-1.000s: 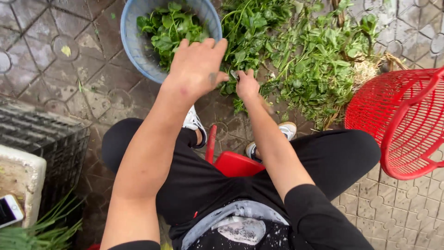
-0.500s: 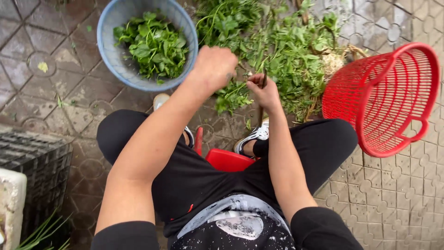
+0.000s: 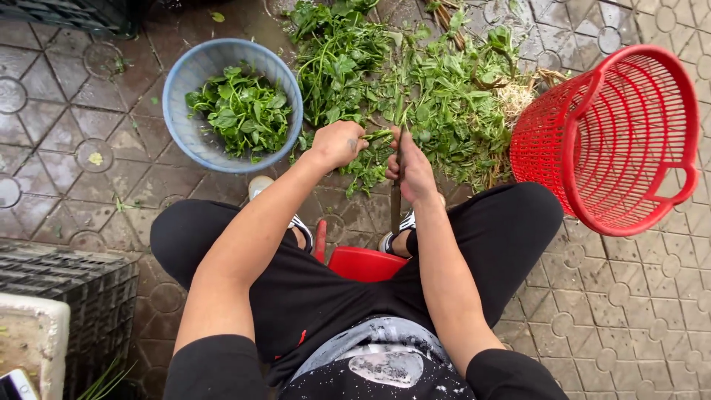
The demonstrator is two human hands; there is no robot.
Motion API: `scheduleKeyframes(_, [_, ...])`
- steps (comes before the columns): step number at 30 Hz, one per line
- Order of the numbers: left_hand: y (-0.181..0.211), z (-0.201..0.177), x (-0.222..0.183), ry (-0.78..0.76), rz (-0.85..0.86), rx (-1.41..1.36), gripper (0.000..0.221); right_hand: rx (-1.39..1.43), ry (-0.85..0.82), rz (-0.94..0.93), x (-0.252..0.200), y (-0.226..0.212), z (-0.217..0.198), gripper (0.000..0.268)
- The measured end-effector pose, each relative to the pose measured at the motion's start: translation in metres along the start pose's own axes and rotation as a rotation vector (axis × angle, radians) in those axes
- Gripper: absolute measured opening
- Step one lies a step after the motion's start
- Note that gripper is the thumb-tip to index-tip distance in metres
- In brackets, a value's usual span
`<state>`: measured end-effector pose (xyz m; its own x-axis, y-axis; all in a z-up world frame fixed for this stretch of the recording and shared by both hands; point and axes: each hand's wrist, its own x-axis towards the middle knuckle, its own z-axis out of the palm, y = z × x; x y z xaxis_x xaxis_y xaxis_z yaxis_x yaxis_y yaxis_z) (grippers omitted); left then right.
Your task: Stripping leaves from vegetable stems and collecting them in a bowl using hands and a small knife
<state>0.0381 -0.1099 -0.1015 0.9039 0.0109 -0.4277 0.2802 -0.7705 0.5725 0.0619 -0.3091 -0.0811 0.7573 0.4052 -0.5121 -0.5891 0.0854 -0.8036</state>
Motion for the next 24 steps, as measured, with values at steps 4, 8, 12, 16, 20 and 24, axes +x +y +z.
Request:
scheduleKeyframes(4, [0.007,0.004,-0.020,0.056,0.059,-0.020,0.023,-0.012,-0.052,-0.079,0.012,0.015,0.010,0.033])
scheduleKeyframes(8, [-0.014,0.010,-0.028,0.114,0.042,0.183,0.025,0.146,0.234,-0.005,0.044,0.012,-0.010,0.044])
scheduleKeyframes(12, [-0.008,-0.114,-0.087,-0.016,-0.372,0.537,0.064,0.294,0.763,0.217,0.055,0.000,-0.006,0.097])
scheduleKeyframes(16, [-0.065,-0.136,-0.097,0.253,-0.477,0.394,0.101,-0.168,0.660,0.254,0.084,0.080,-0.015,0.046])
scheduleKeyframes(20, [-0.045,-0.149,-0.111,0.396,-0.223,0.374,0.071,-0.998,0.295,0.325,0.116,0.155,-0.018,0.035])
scheduleKeyframes(24, [-0.040,-0.135,-0.095,0.358,-0.080,0.379,0.061,-1.265,0.224,0.255,0.154,0.183,-0.036,0.017])
